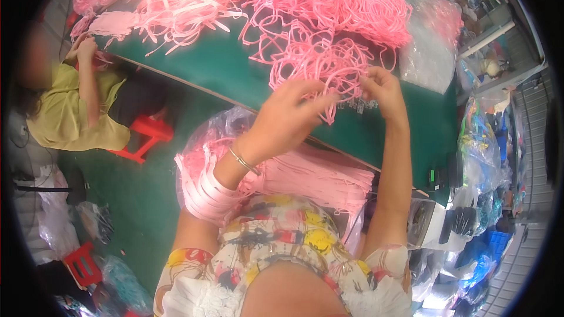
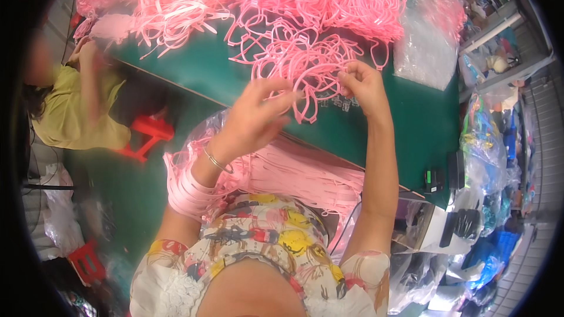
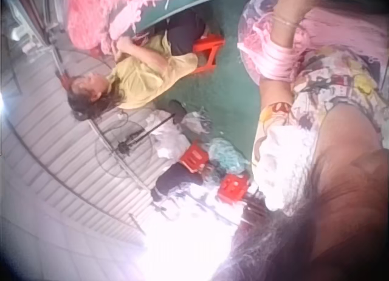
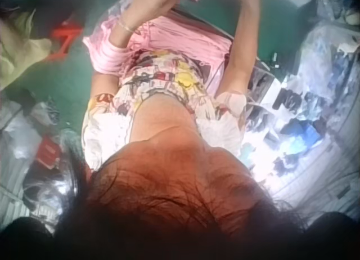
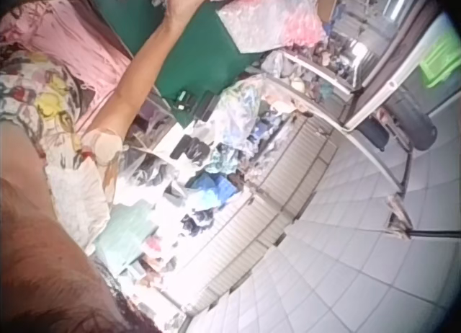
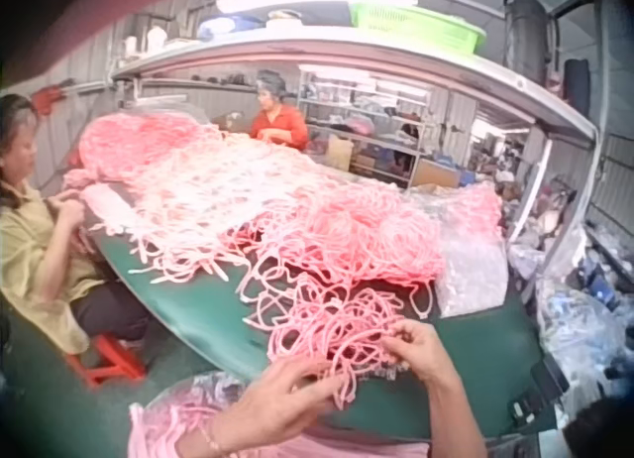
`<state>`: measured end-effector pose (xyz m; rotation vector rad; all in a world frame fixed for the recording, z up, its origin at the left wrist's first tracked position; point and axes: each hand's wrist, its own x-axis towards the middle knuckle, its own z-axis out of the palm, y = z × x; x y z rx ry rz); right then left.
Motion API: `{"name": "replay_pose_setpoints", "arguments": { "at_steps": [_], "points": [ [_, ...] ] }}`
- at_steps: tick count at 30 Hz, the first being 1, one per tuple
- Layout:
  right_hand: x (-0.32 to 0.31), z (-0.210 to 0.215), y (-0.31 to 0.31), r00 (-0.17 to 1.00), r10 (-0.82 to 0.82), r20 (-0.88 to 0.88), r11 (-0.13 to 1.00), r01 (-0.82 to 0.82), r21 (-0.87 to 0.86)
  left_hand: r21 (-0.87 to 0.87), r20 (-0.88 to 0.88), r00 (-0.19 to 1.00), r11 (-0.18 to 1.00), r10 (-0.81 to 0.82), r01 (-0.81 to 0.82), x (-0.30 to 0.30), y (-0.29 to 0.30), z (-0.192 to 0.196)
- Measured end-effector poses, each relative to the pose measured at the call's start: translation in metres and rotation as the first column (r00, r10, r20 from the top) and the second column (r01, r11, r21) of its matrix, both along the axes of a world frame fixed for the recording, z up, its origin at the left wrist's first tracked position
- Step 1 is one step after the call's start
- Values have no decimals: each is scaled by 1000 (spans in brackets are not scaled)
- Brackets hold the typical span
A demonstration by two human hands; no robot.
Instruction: The person repeatedly picks up pink elastic bands and small clear plastic clips from a green table, attaches the clips to the bands, and places the finished items into a pile. The process is continuous and repetitive throughout the clip.
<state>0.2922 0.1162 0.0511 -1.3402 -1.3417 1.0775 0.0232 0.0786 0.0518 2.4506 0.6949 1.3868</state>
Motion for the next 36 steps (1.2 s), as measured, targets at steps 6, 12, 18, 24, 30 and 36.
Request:
{"name": "replay_pose_setpoints", "arguments": {
  "at_steps": [6,12,18,24,30,36],
  "points": [
    [-13,-8,-45,990,78,-117,993,-88,-81,270,-171,961,928,-218,258,14,-28,1],
    [-36,-38,-126,950,175,-258,924,-249,-290,-186,31,794,777,-607,602,8,-65,2],
    [-4,-95,-191,984,120,135,972,-88,-220,-558,41,715,578,-698,596,-16,-87,4],
    [35,-149,-238,683,-90,725,983,176,-44,-780,28,757,459,-653,425,-6,-95,-22],
    [33,-167,-242,645,-224,731,960,274,53,-838,66,795,398,-604,372,3,-99,-28],
    [39,-184,-234,487,-172,856,979,183,93,-827,68,809,422,-583,373,10,-97,-42]
  ]
}}
